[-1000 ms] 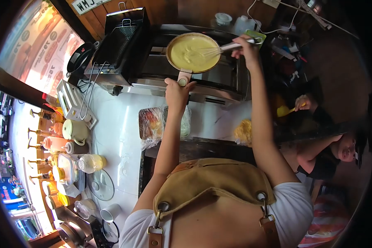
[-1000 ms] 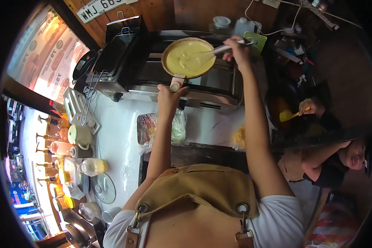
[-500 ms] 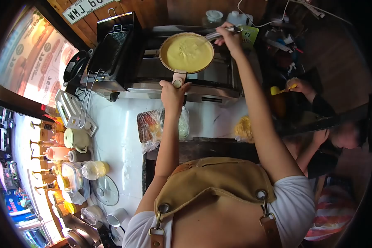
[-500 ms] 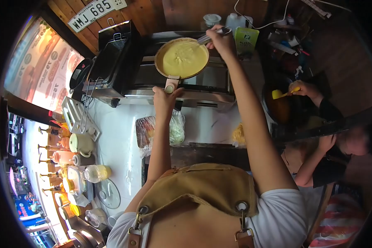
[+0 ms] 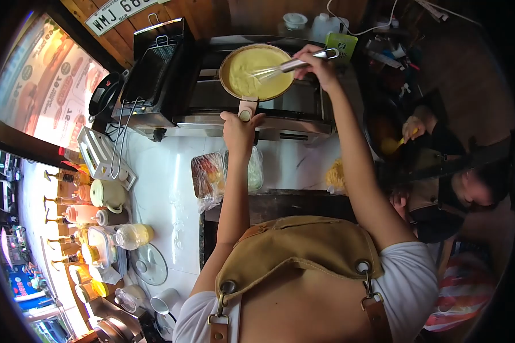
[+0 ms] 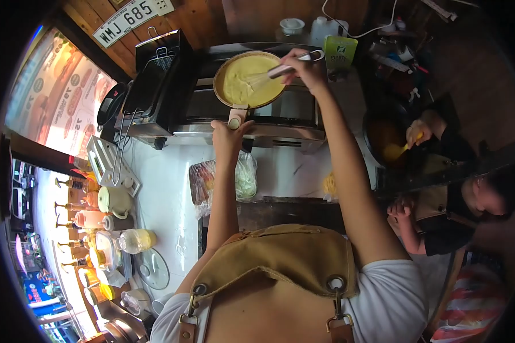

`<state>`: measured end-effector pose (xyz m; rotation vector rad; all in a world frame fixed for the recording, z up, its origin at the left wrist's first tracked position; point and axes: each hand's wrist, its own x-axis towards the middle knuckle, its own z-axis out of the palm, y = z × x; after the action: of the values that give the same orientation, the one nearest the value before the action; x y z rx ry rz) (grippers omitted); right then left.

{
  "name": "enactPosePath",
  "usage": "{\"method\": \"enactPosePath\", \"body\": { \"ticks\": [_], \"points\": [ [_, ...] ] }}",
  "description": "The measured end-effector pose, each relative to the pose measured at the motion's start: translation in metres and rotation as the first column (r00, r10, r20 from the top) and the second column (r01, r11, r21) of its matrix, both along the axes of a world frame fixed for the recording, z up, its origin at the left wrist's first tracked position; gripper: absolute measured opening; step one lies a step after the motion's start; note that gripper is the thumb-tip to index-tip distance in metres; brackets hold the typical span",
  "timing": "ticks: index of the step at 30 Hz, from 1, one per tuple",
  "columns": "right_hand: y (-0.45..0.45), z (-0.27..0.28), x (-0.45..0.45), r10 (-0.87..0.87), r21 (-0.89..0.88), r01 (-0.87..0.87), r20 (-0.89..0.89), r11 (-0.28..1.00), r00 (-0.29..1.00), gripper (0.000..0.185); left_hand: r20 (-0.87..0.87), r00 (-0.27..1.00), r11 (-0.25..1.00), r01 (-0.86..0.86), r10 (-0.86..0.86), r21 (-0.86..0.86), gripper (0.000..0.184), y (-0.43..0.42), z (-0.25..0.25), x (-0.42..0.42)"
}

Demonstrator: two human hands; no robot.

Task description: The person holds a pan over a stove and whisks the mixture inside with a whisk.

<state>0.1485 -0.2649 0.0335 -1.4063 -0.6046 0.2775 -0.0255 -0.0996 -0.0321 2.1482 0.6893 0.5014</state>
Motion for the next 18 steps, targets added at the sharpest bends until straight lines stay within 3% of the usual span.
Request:
{"method": "enactPosePath", "body": {
  "ticks": [1,2,5,9,12,14,17,18],
  "points": [
    [-0.007,0.009,-0.002,-0.047,-0.045,0.048,0.015,0.998,0.999,0.02,-0.002,1.0,1.0,-0.006,0.006,-0.001,0.068,0.001,0.0,-0.001],
    [-0.012,0.017,-0.004,-0.142,0.016,0.142,-0.021,0.99,0.99,0.017,-0.006,1.0,1.0,-0.012,0.012,-0.002,0.068,0.002,0.0,0.0],
    [-0.014,0.012,0.009,-0.277,0.073,0.271,0.085,0.96,0.957,0.015,-0.01,1.0,1.0,0.015,-0.015,0.005,0.068,0.002,-0.002,-0.001],
    [0.01,-0.003,-0.001,-0.11,0.084,0.095,0.204,0.992,0.973,0.008,0.004,1.0,1.0,-0.011,0.011,-0.01,0.066,0.0,0.001,0.001],
    [-0.002,-0.001,0.001,0.017,0.059,-0.024,0.113,0.998,0.993,0.009,-0.004,1.0,1.0,-0.022,0.022,-0.004,0.065,-0.001,0.003,-0.002],
    [-0.015,0.013,0.001,-0.08,0.036,0.079,0.049,0.996,0.996,0.013,-0.002,1.0,1.0,-0.017,0.017,-0.002,0.066,-0.001,0.002,-0.001],
    [-0.013,0.01,0.007,-0.281,0.053,0.276,0.182,0.96,0.942,0.011,0.005,1.0,1.0,-0.017,0.017,0.004,0.067,-0.003,0.0,0.0],
    [-0.007,0.0,0.01,-0.224,0.07,0.214,0.188,0.974,0.956,0.01,-0.005,1.0,0.999,-0.026,0.026,0.024,0.067,-0.003,0.002,0.0]
  ]
}}
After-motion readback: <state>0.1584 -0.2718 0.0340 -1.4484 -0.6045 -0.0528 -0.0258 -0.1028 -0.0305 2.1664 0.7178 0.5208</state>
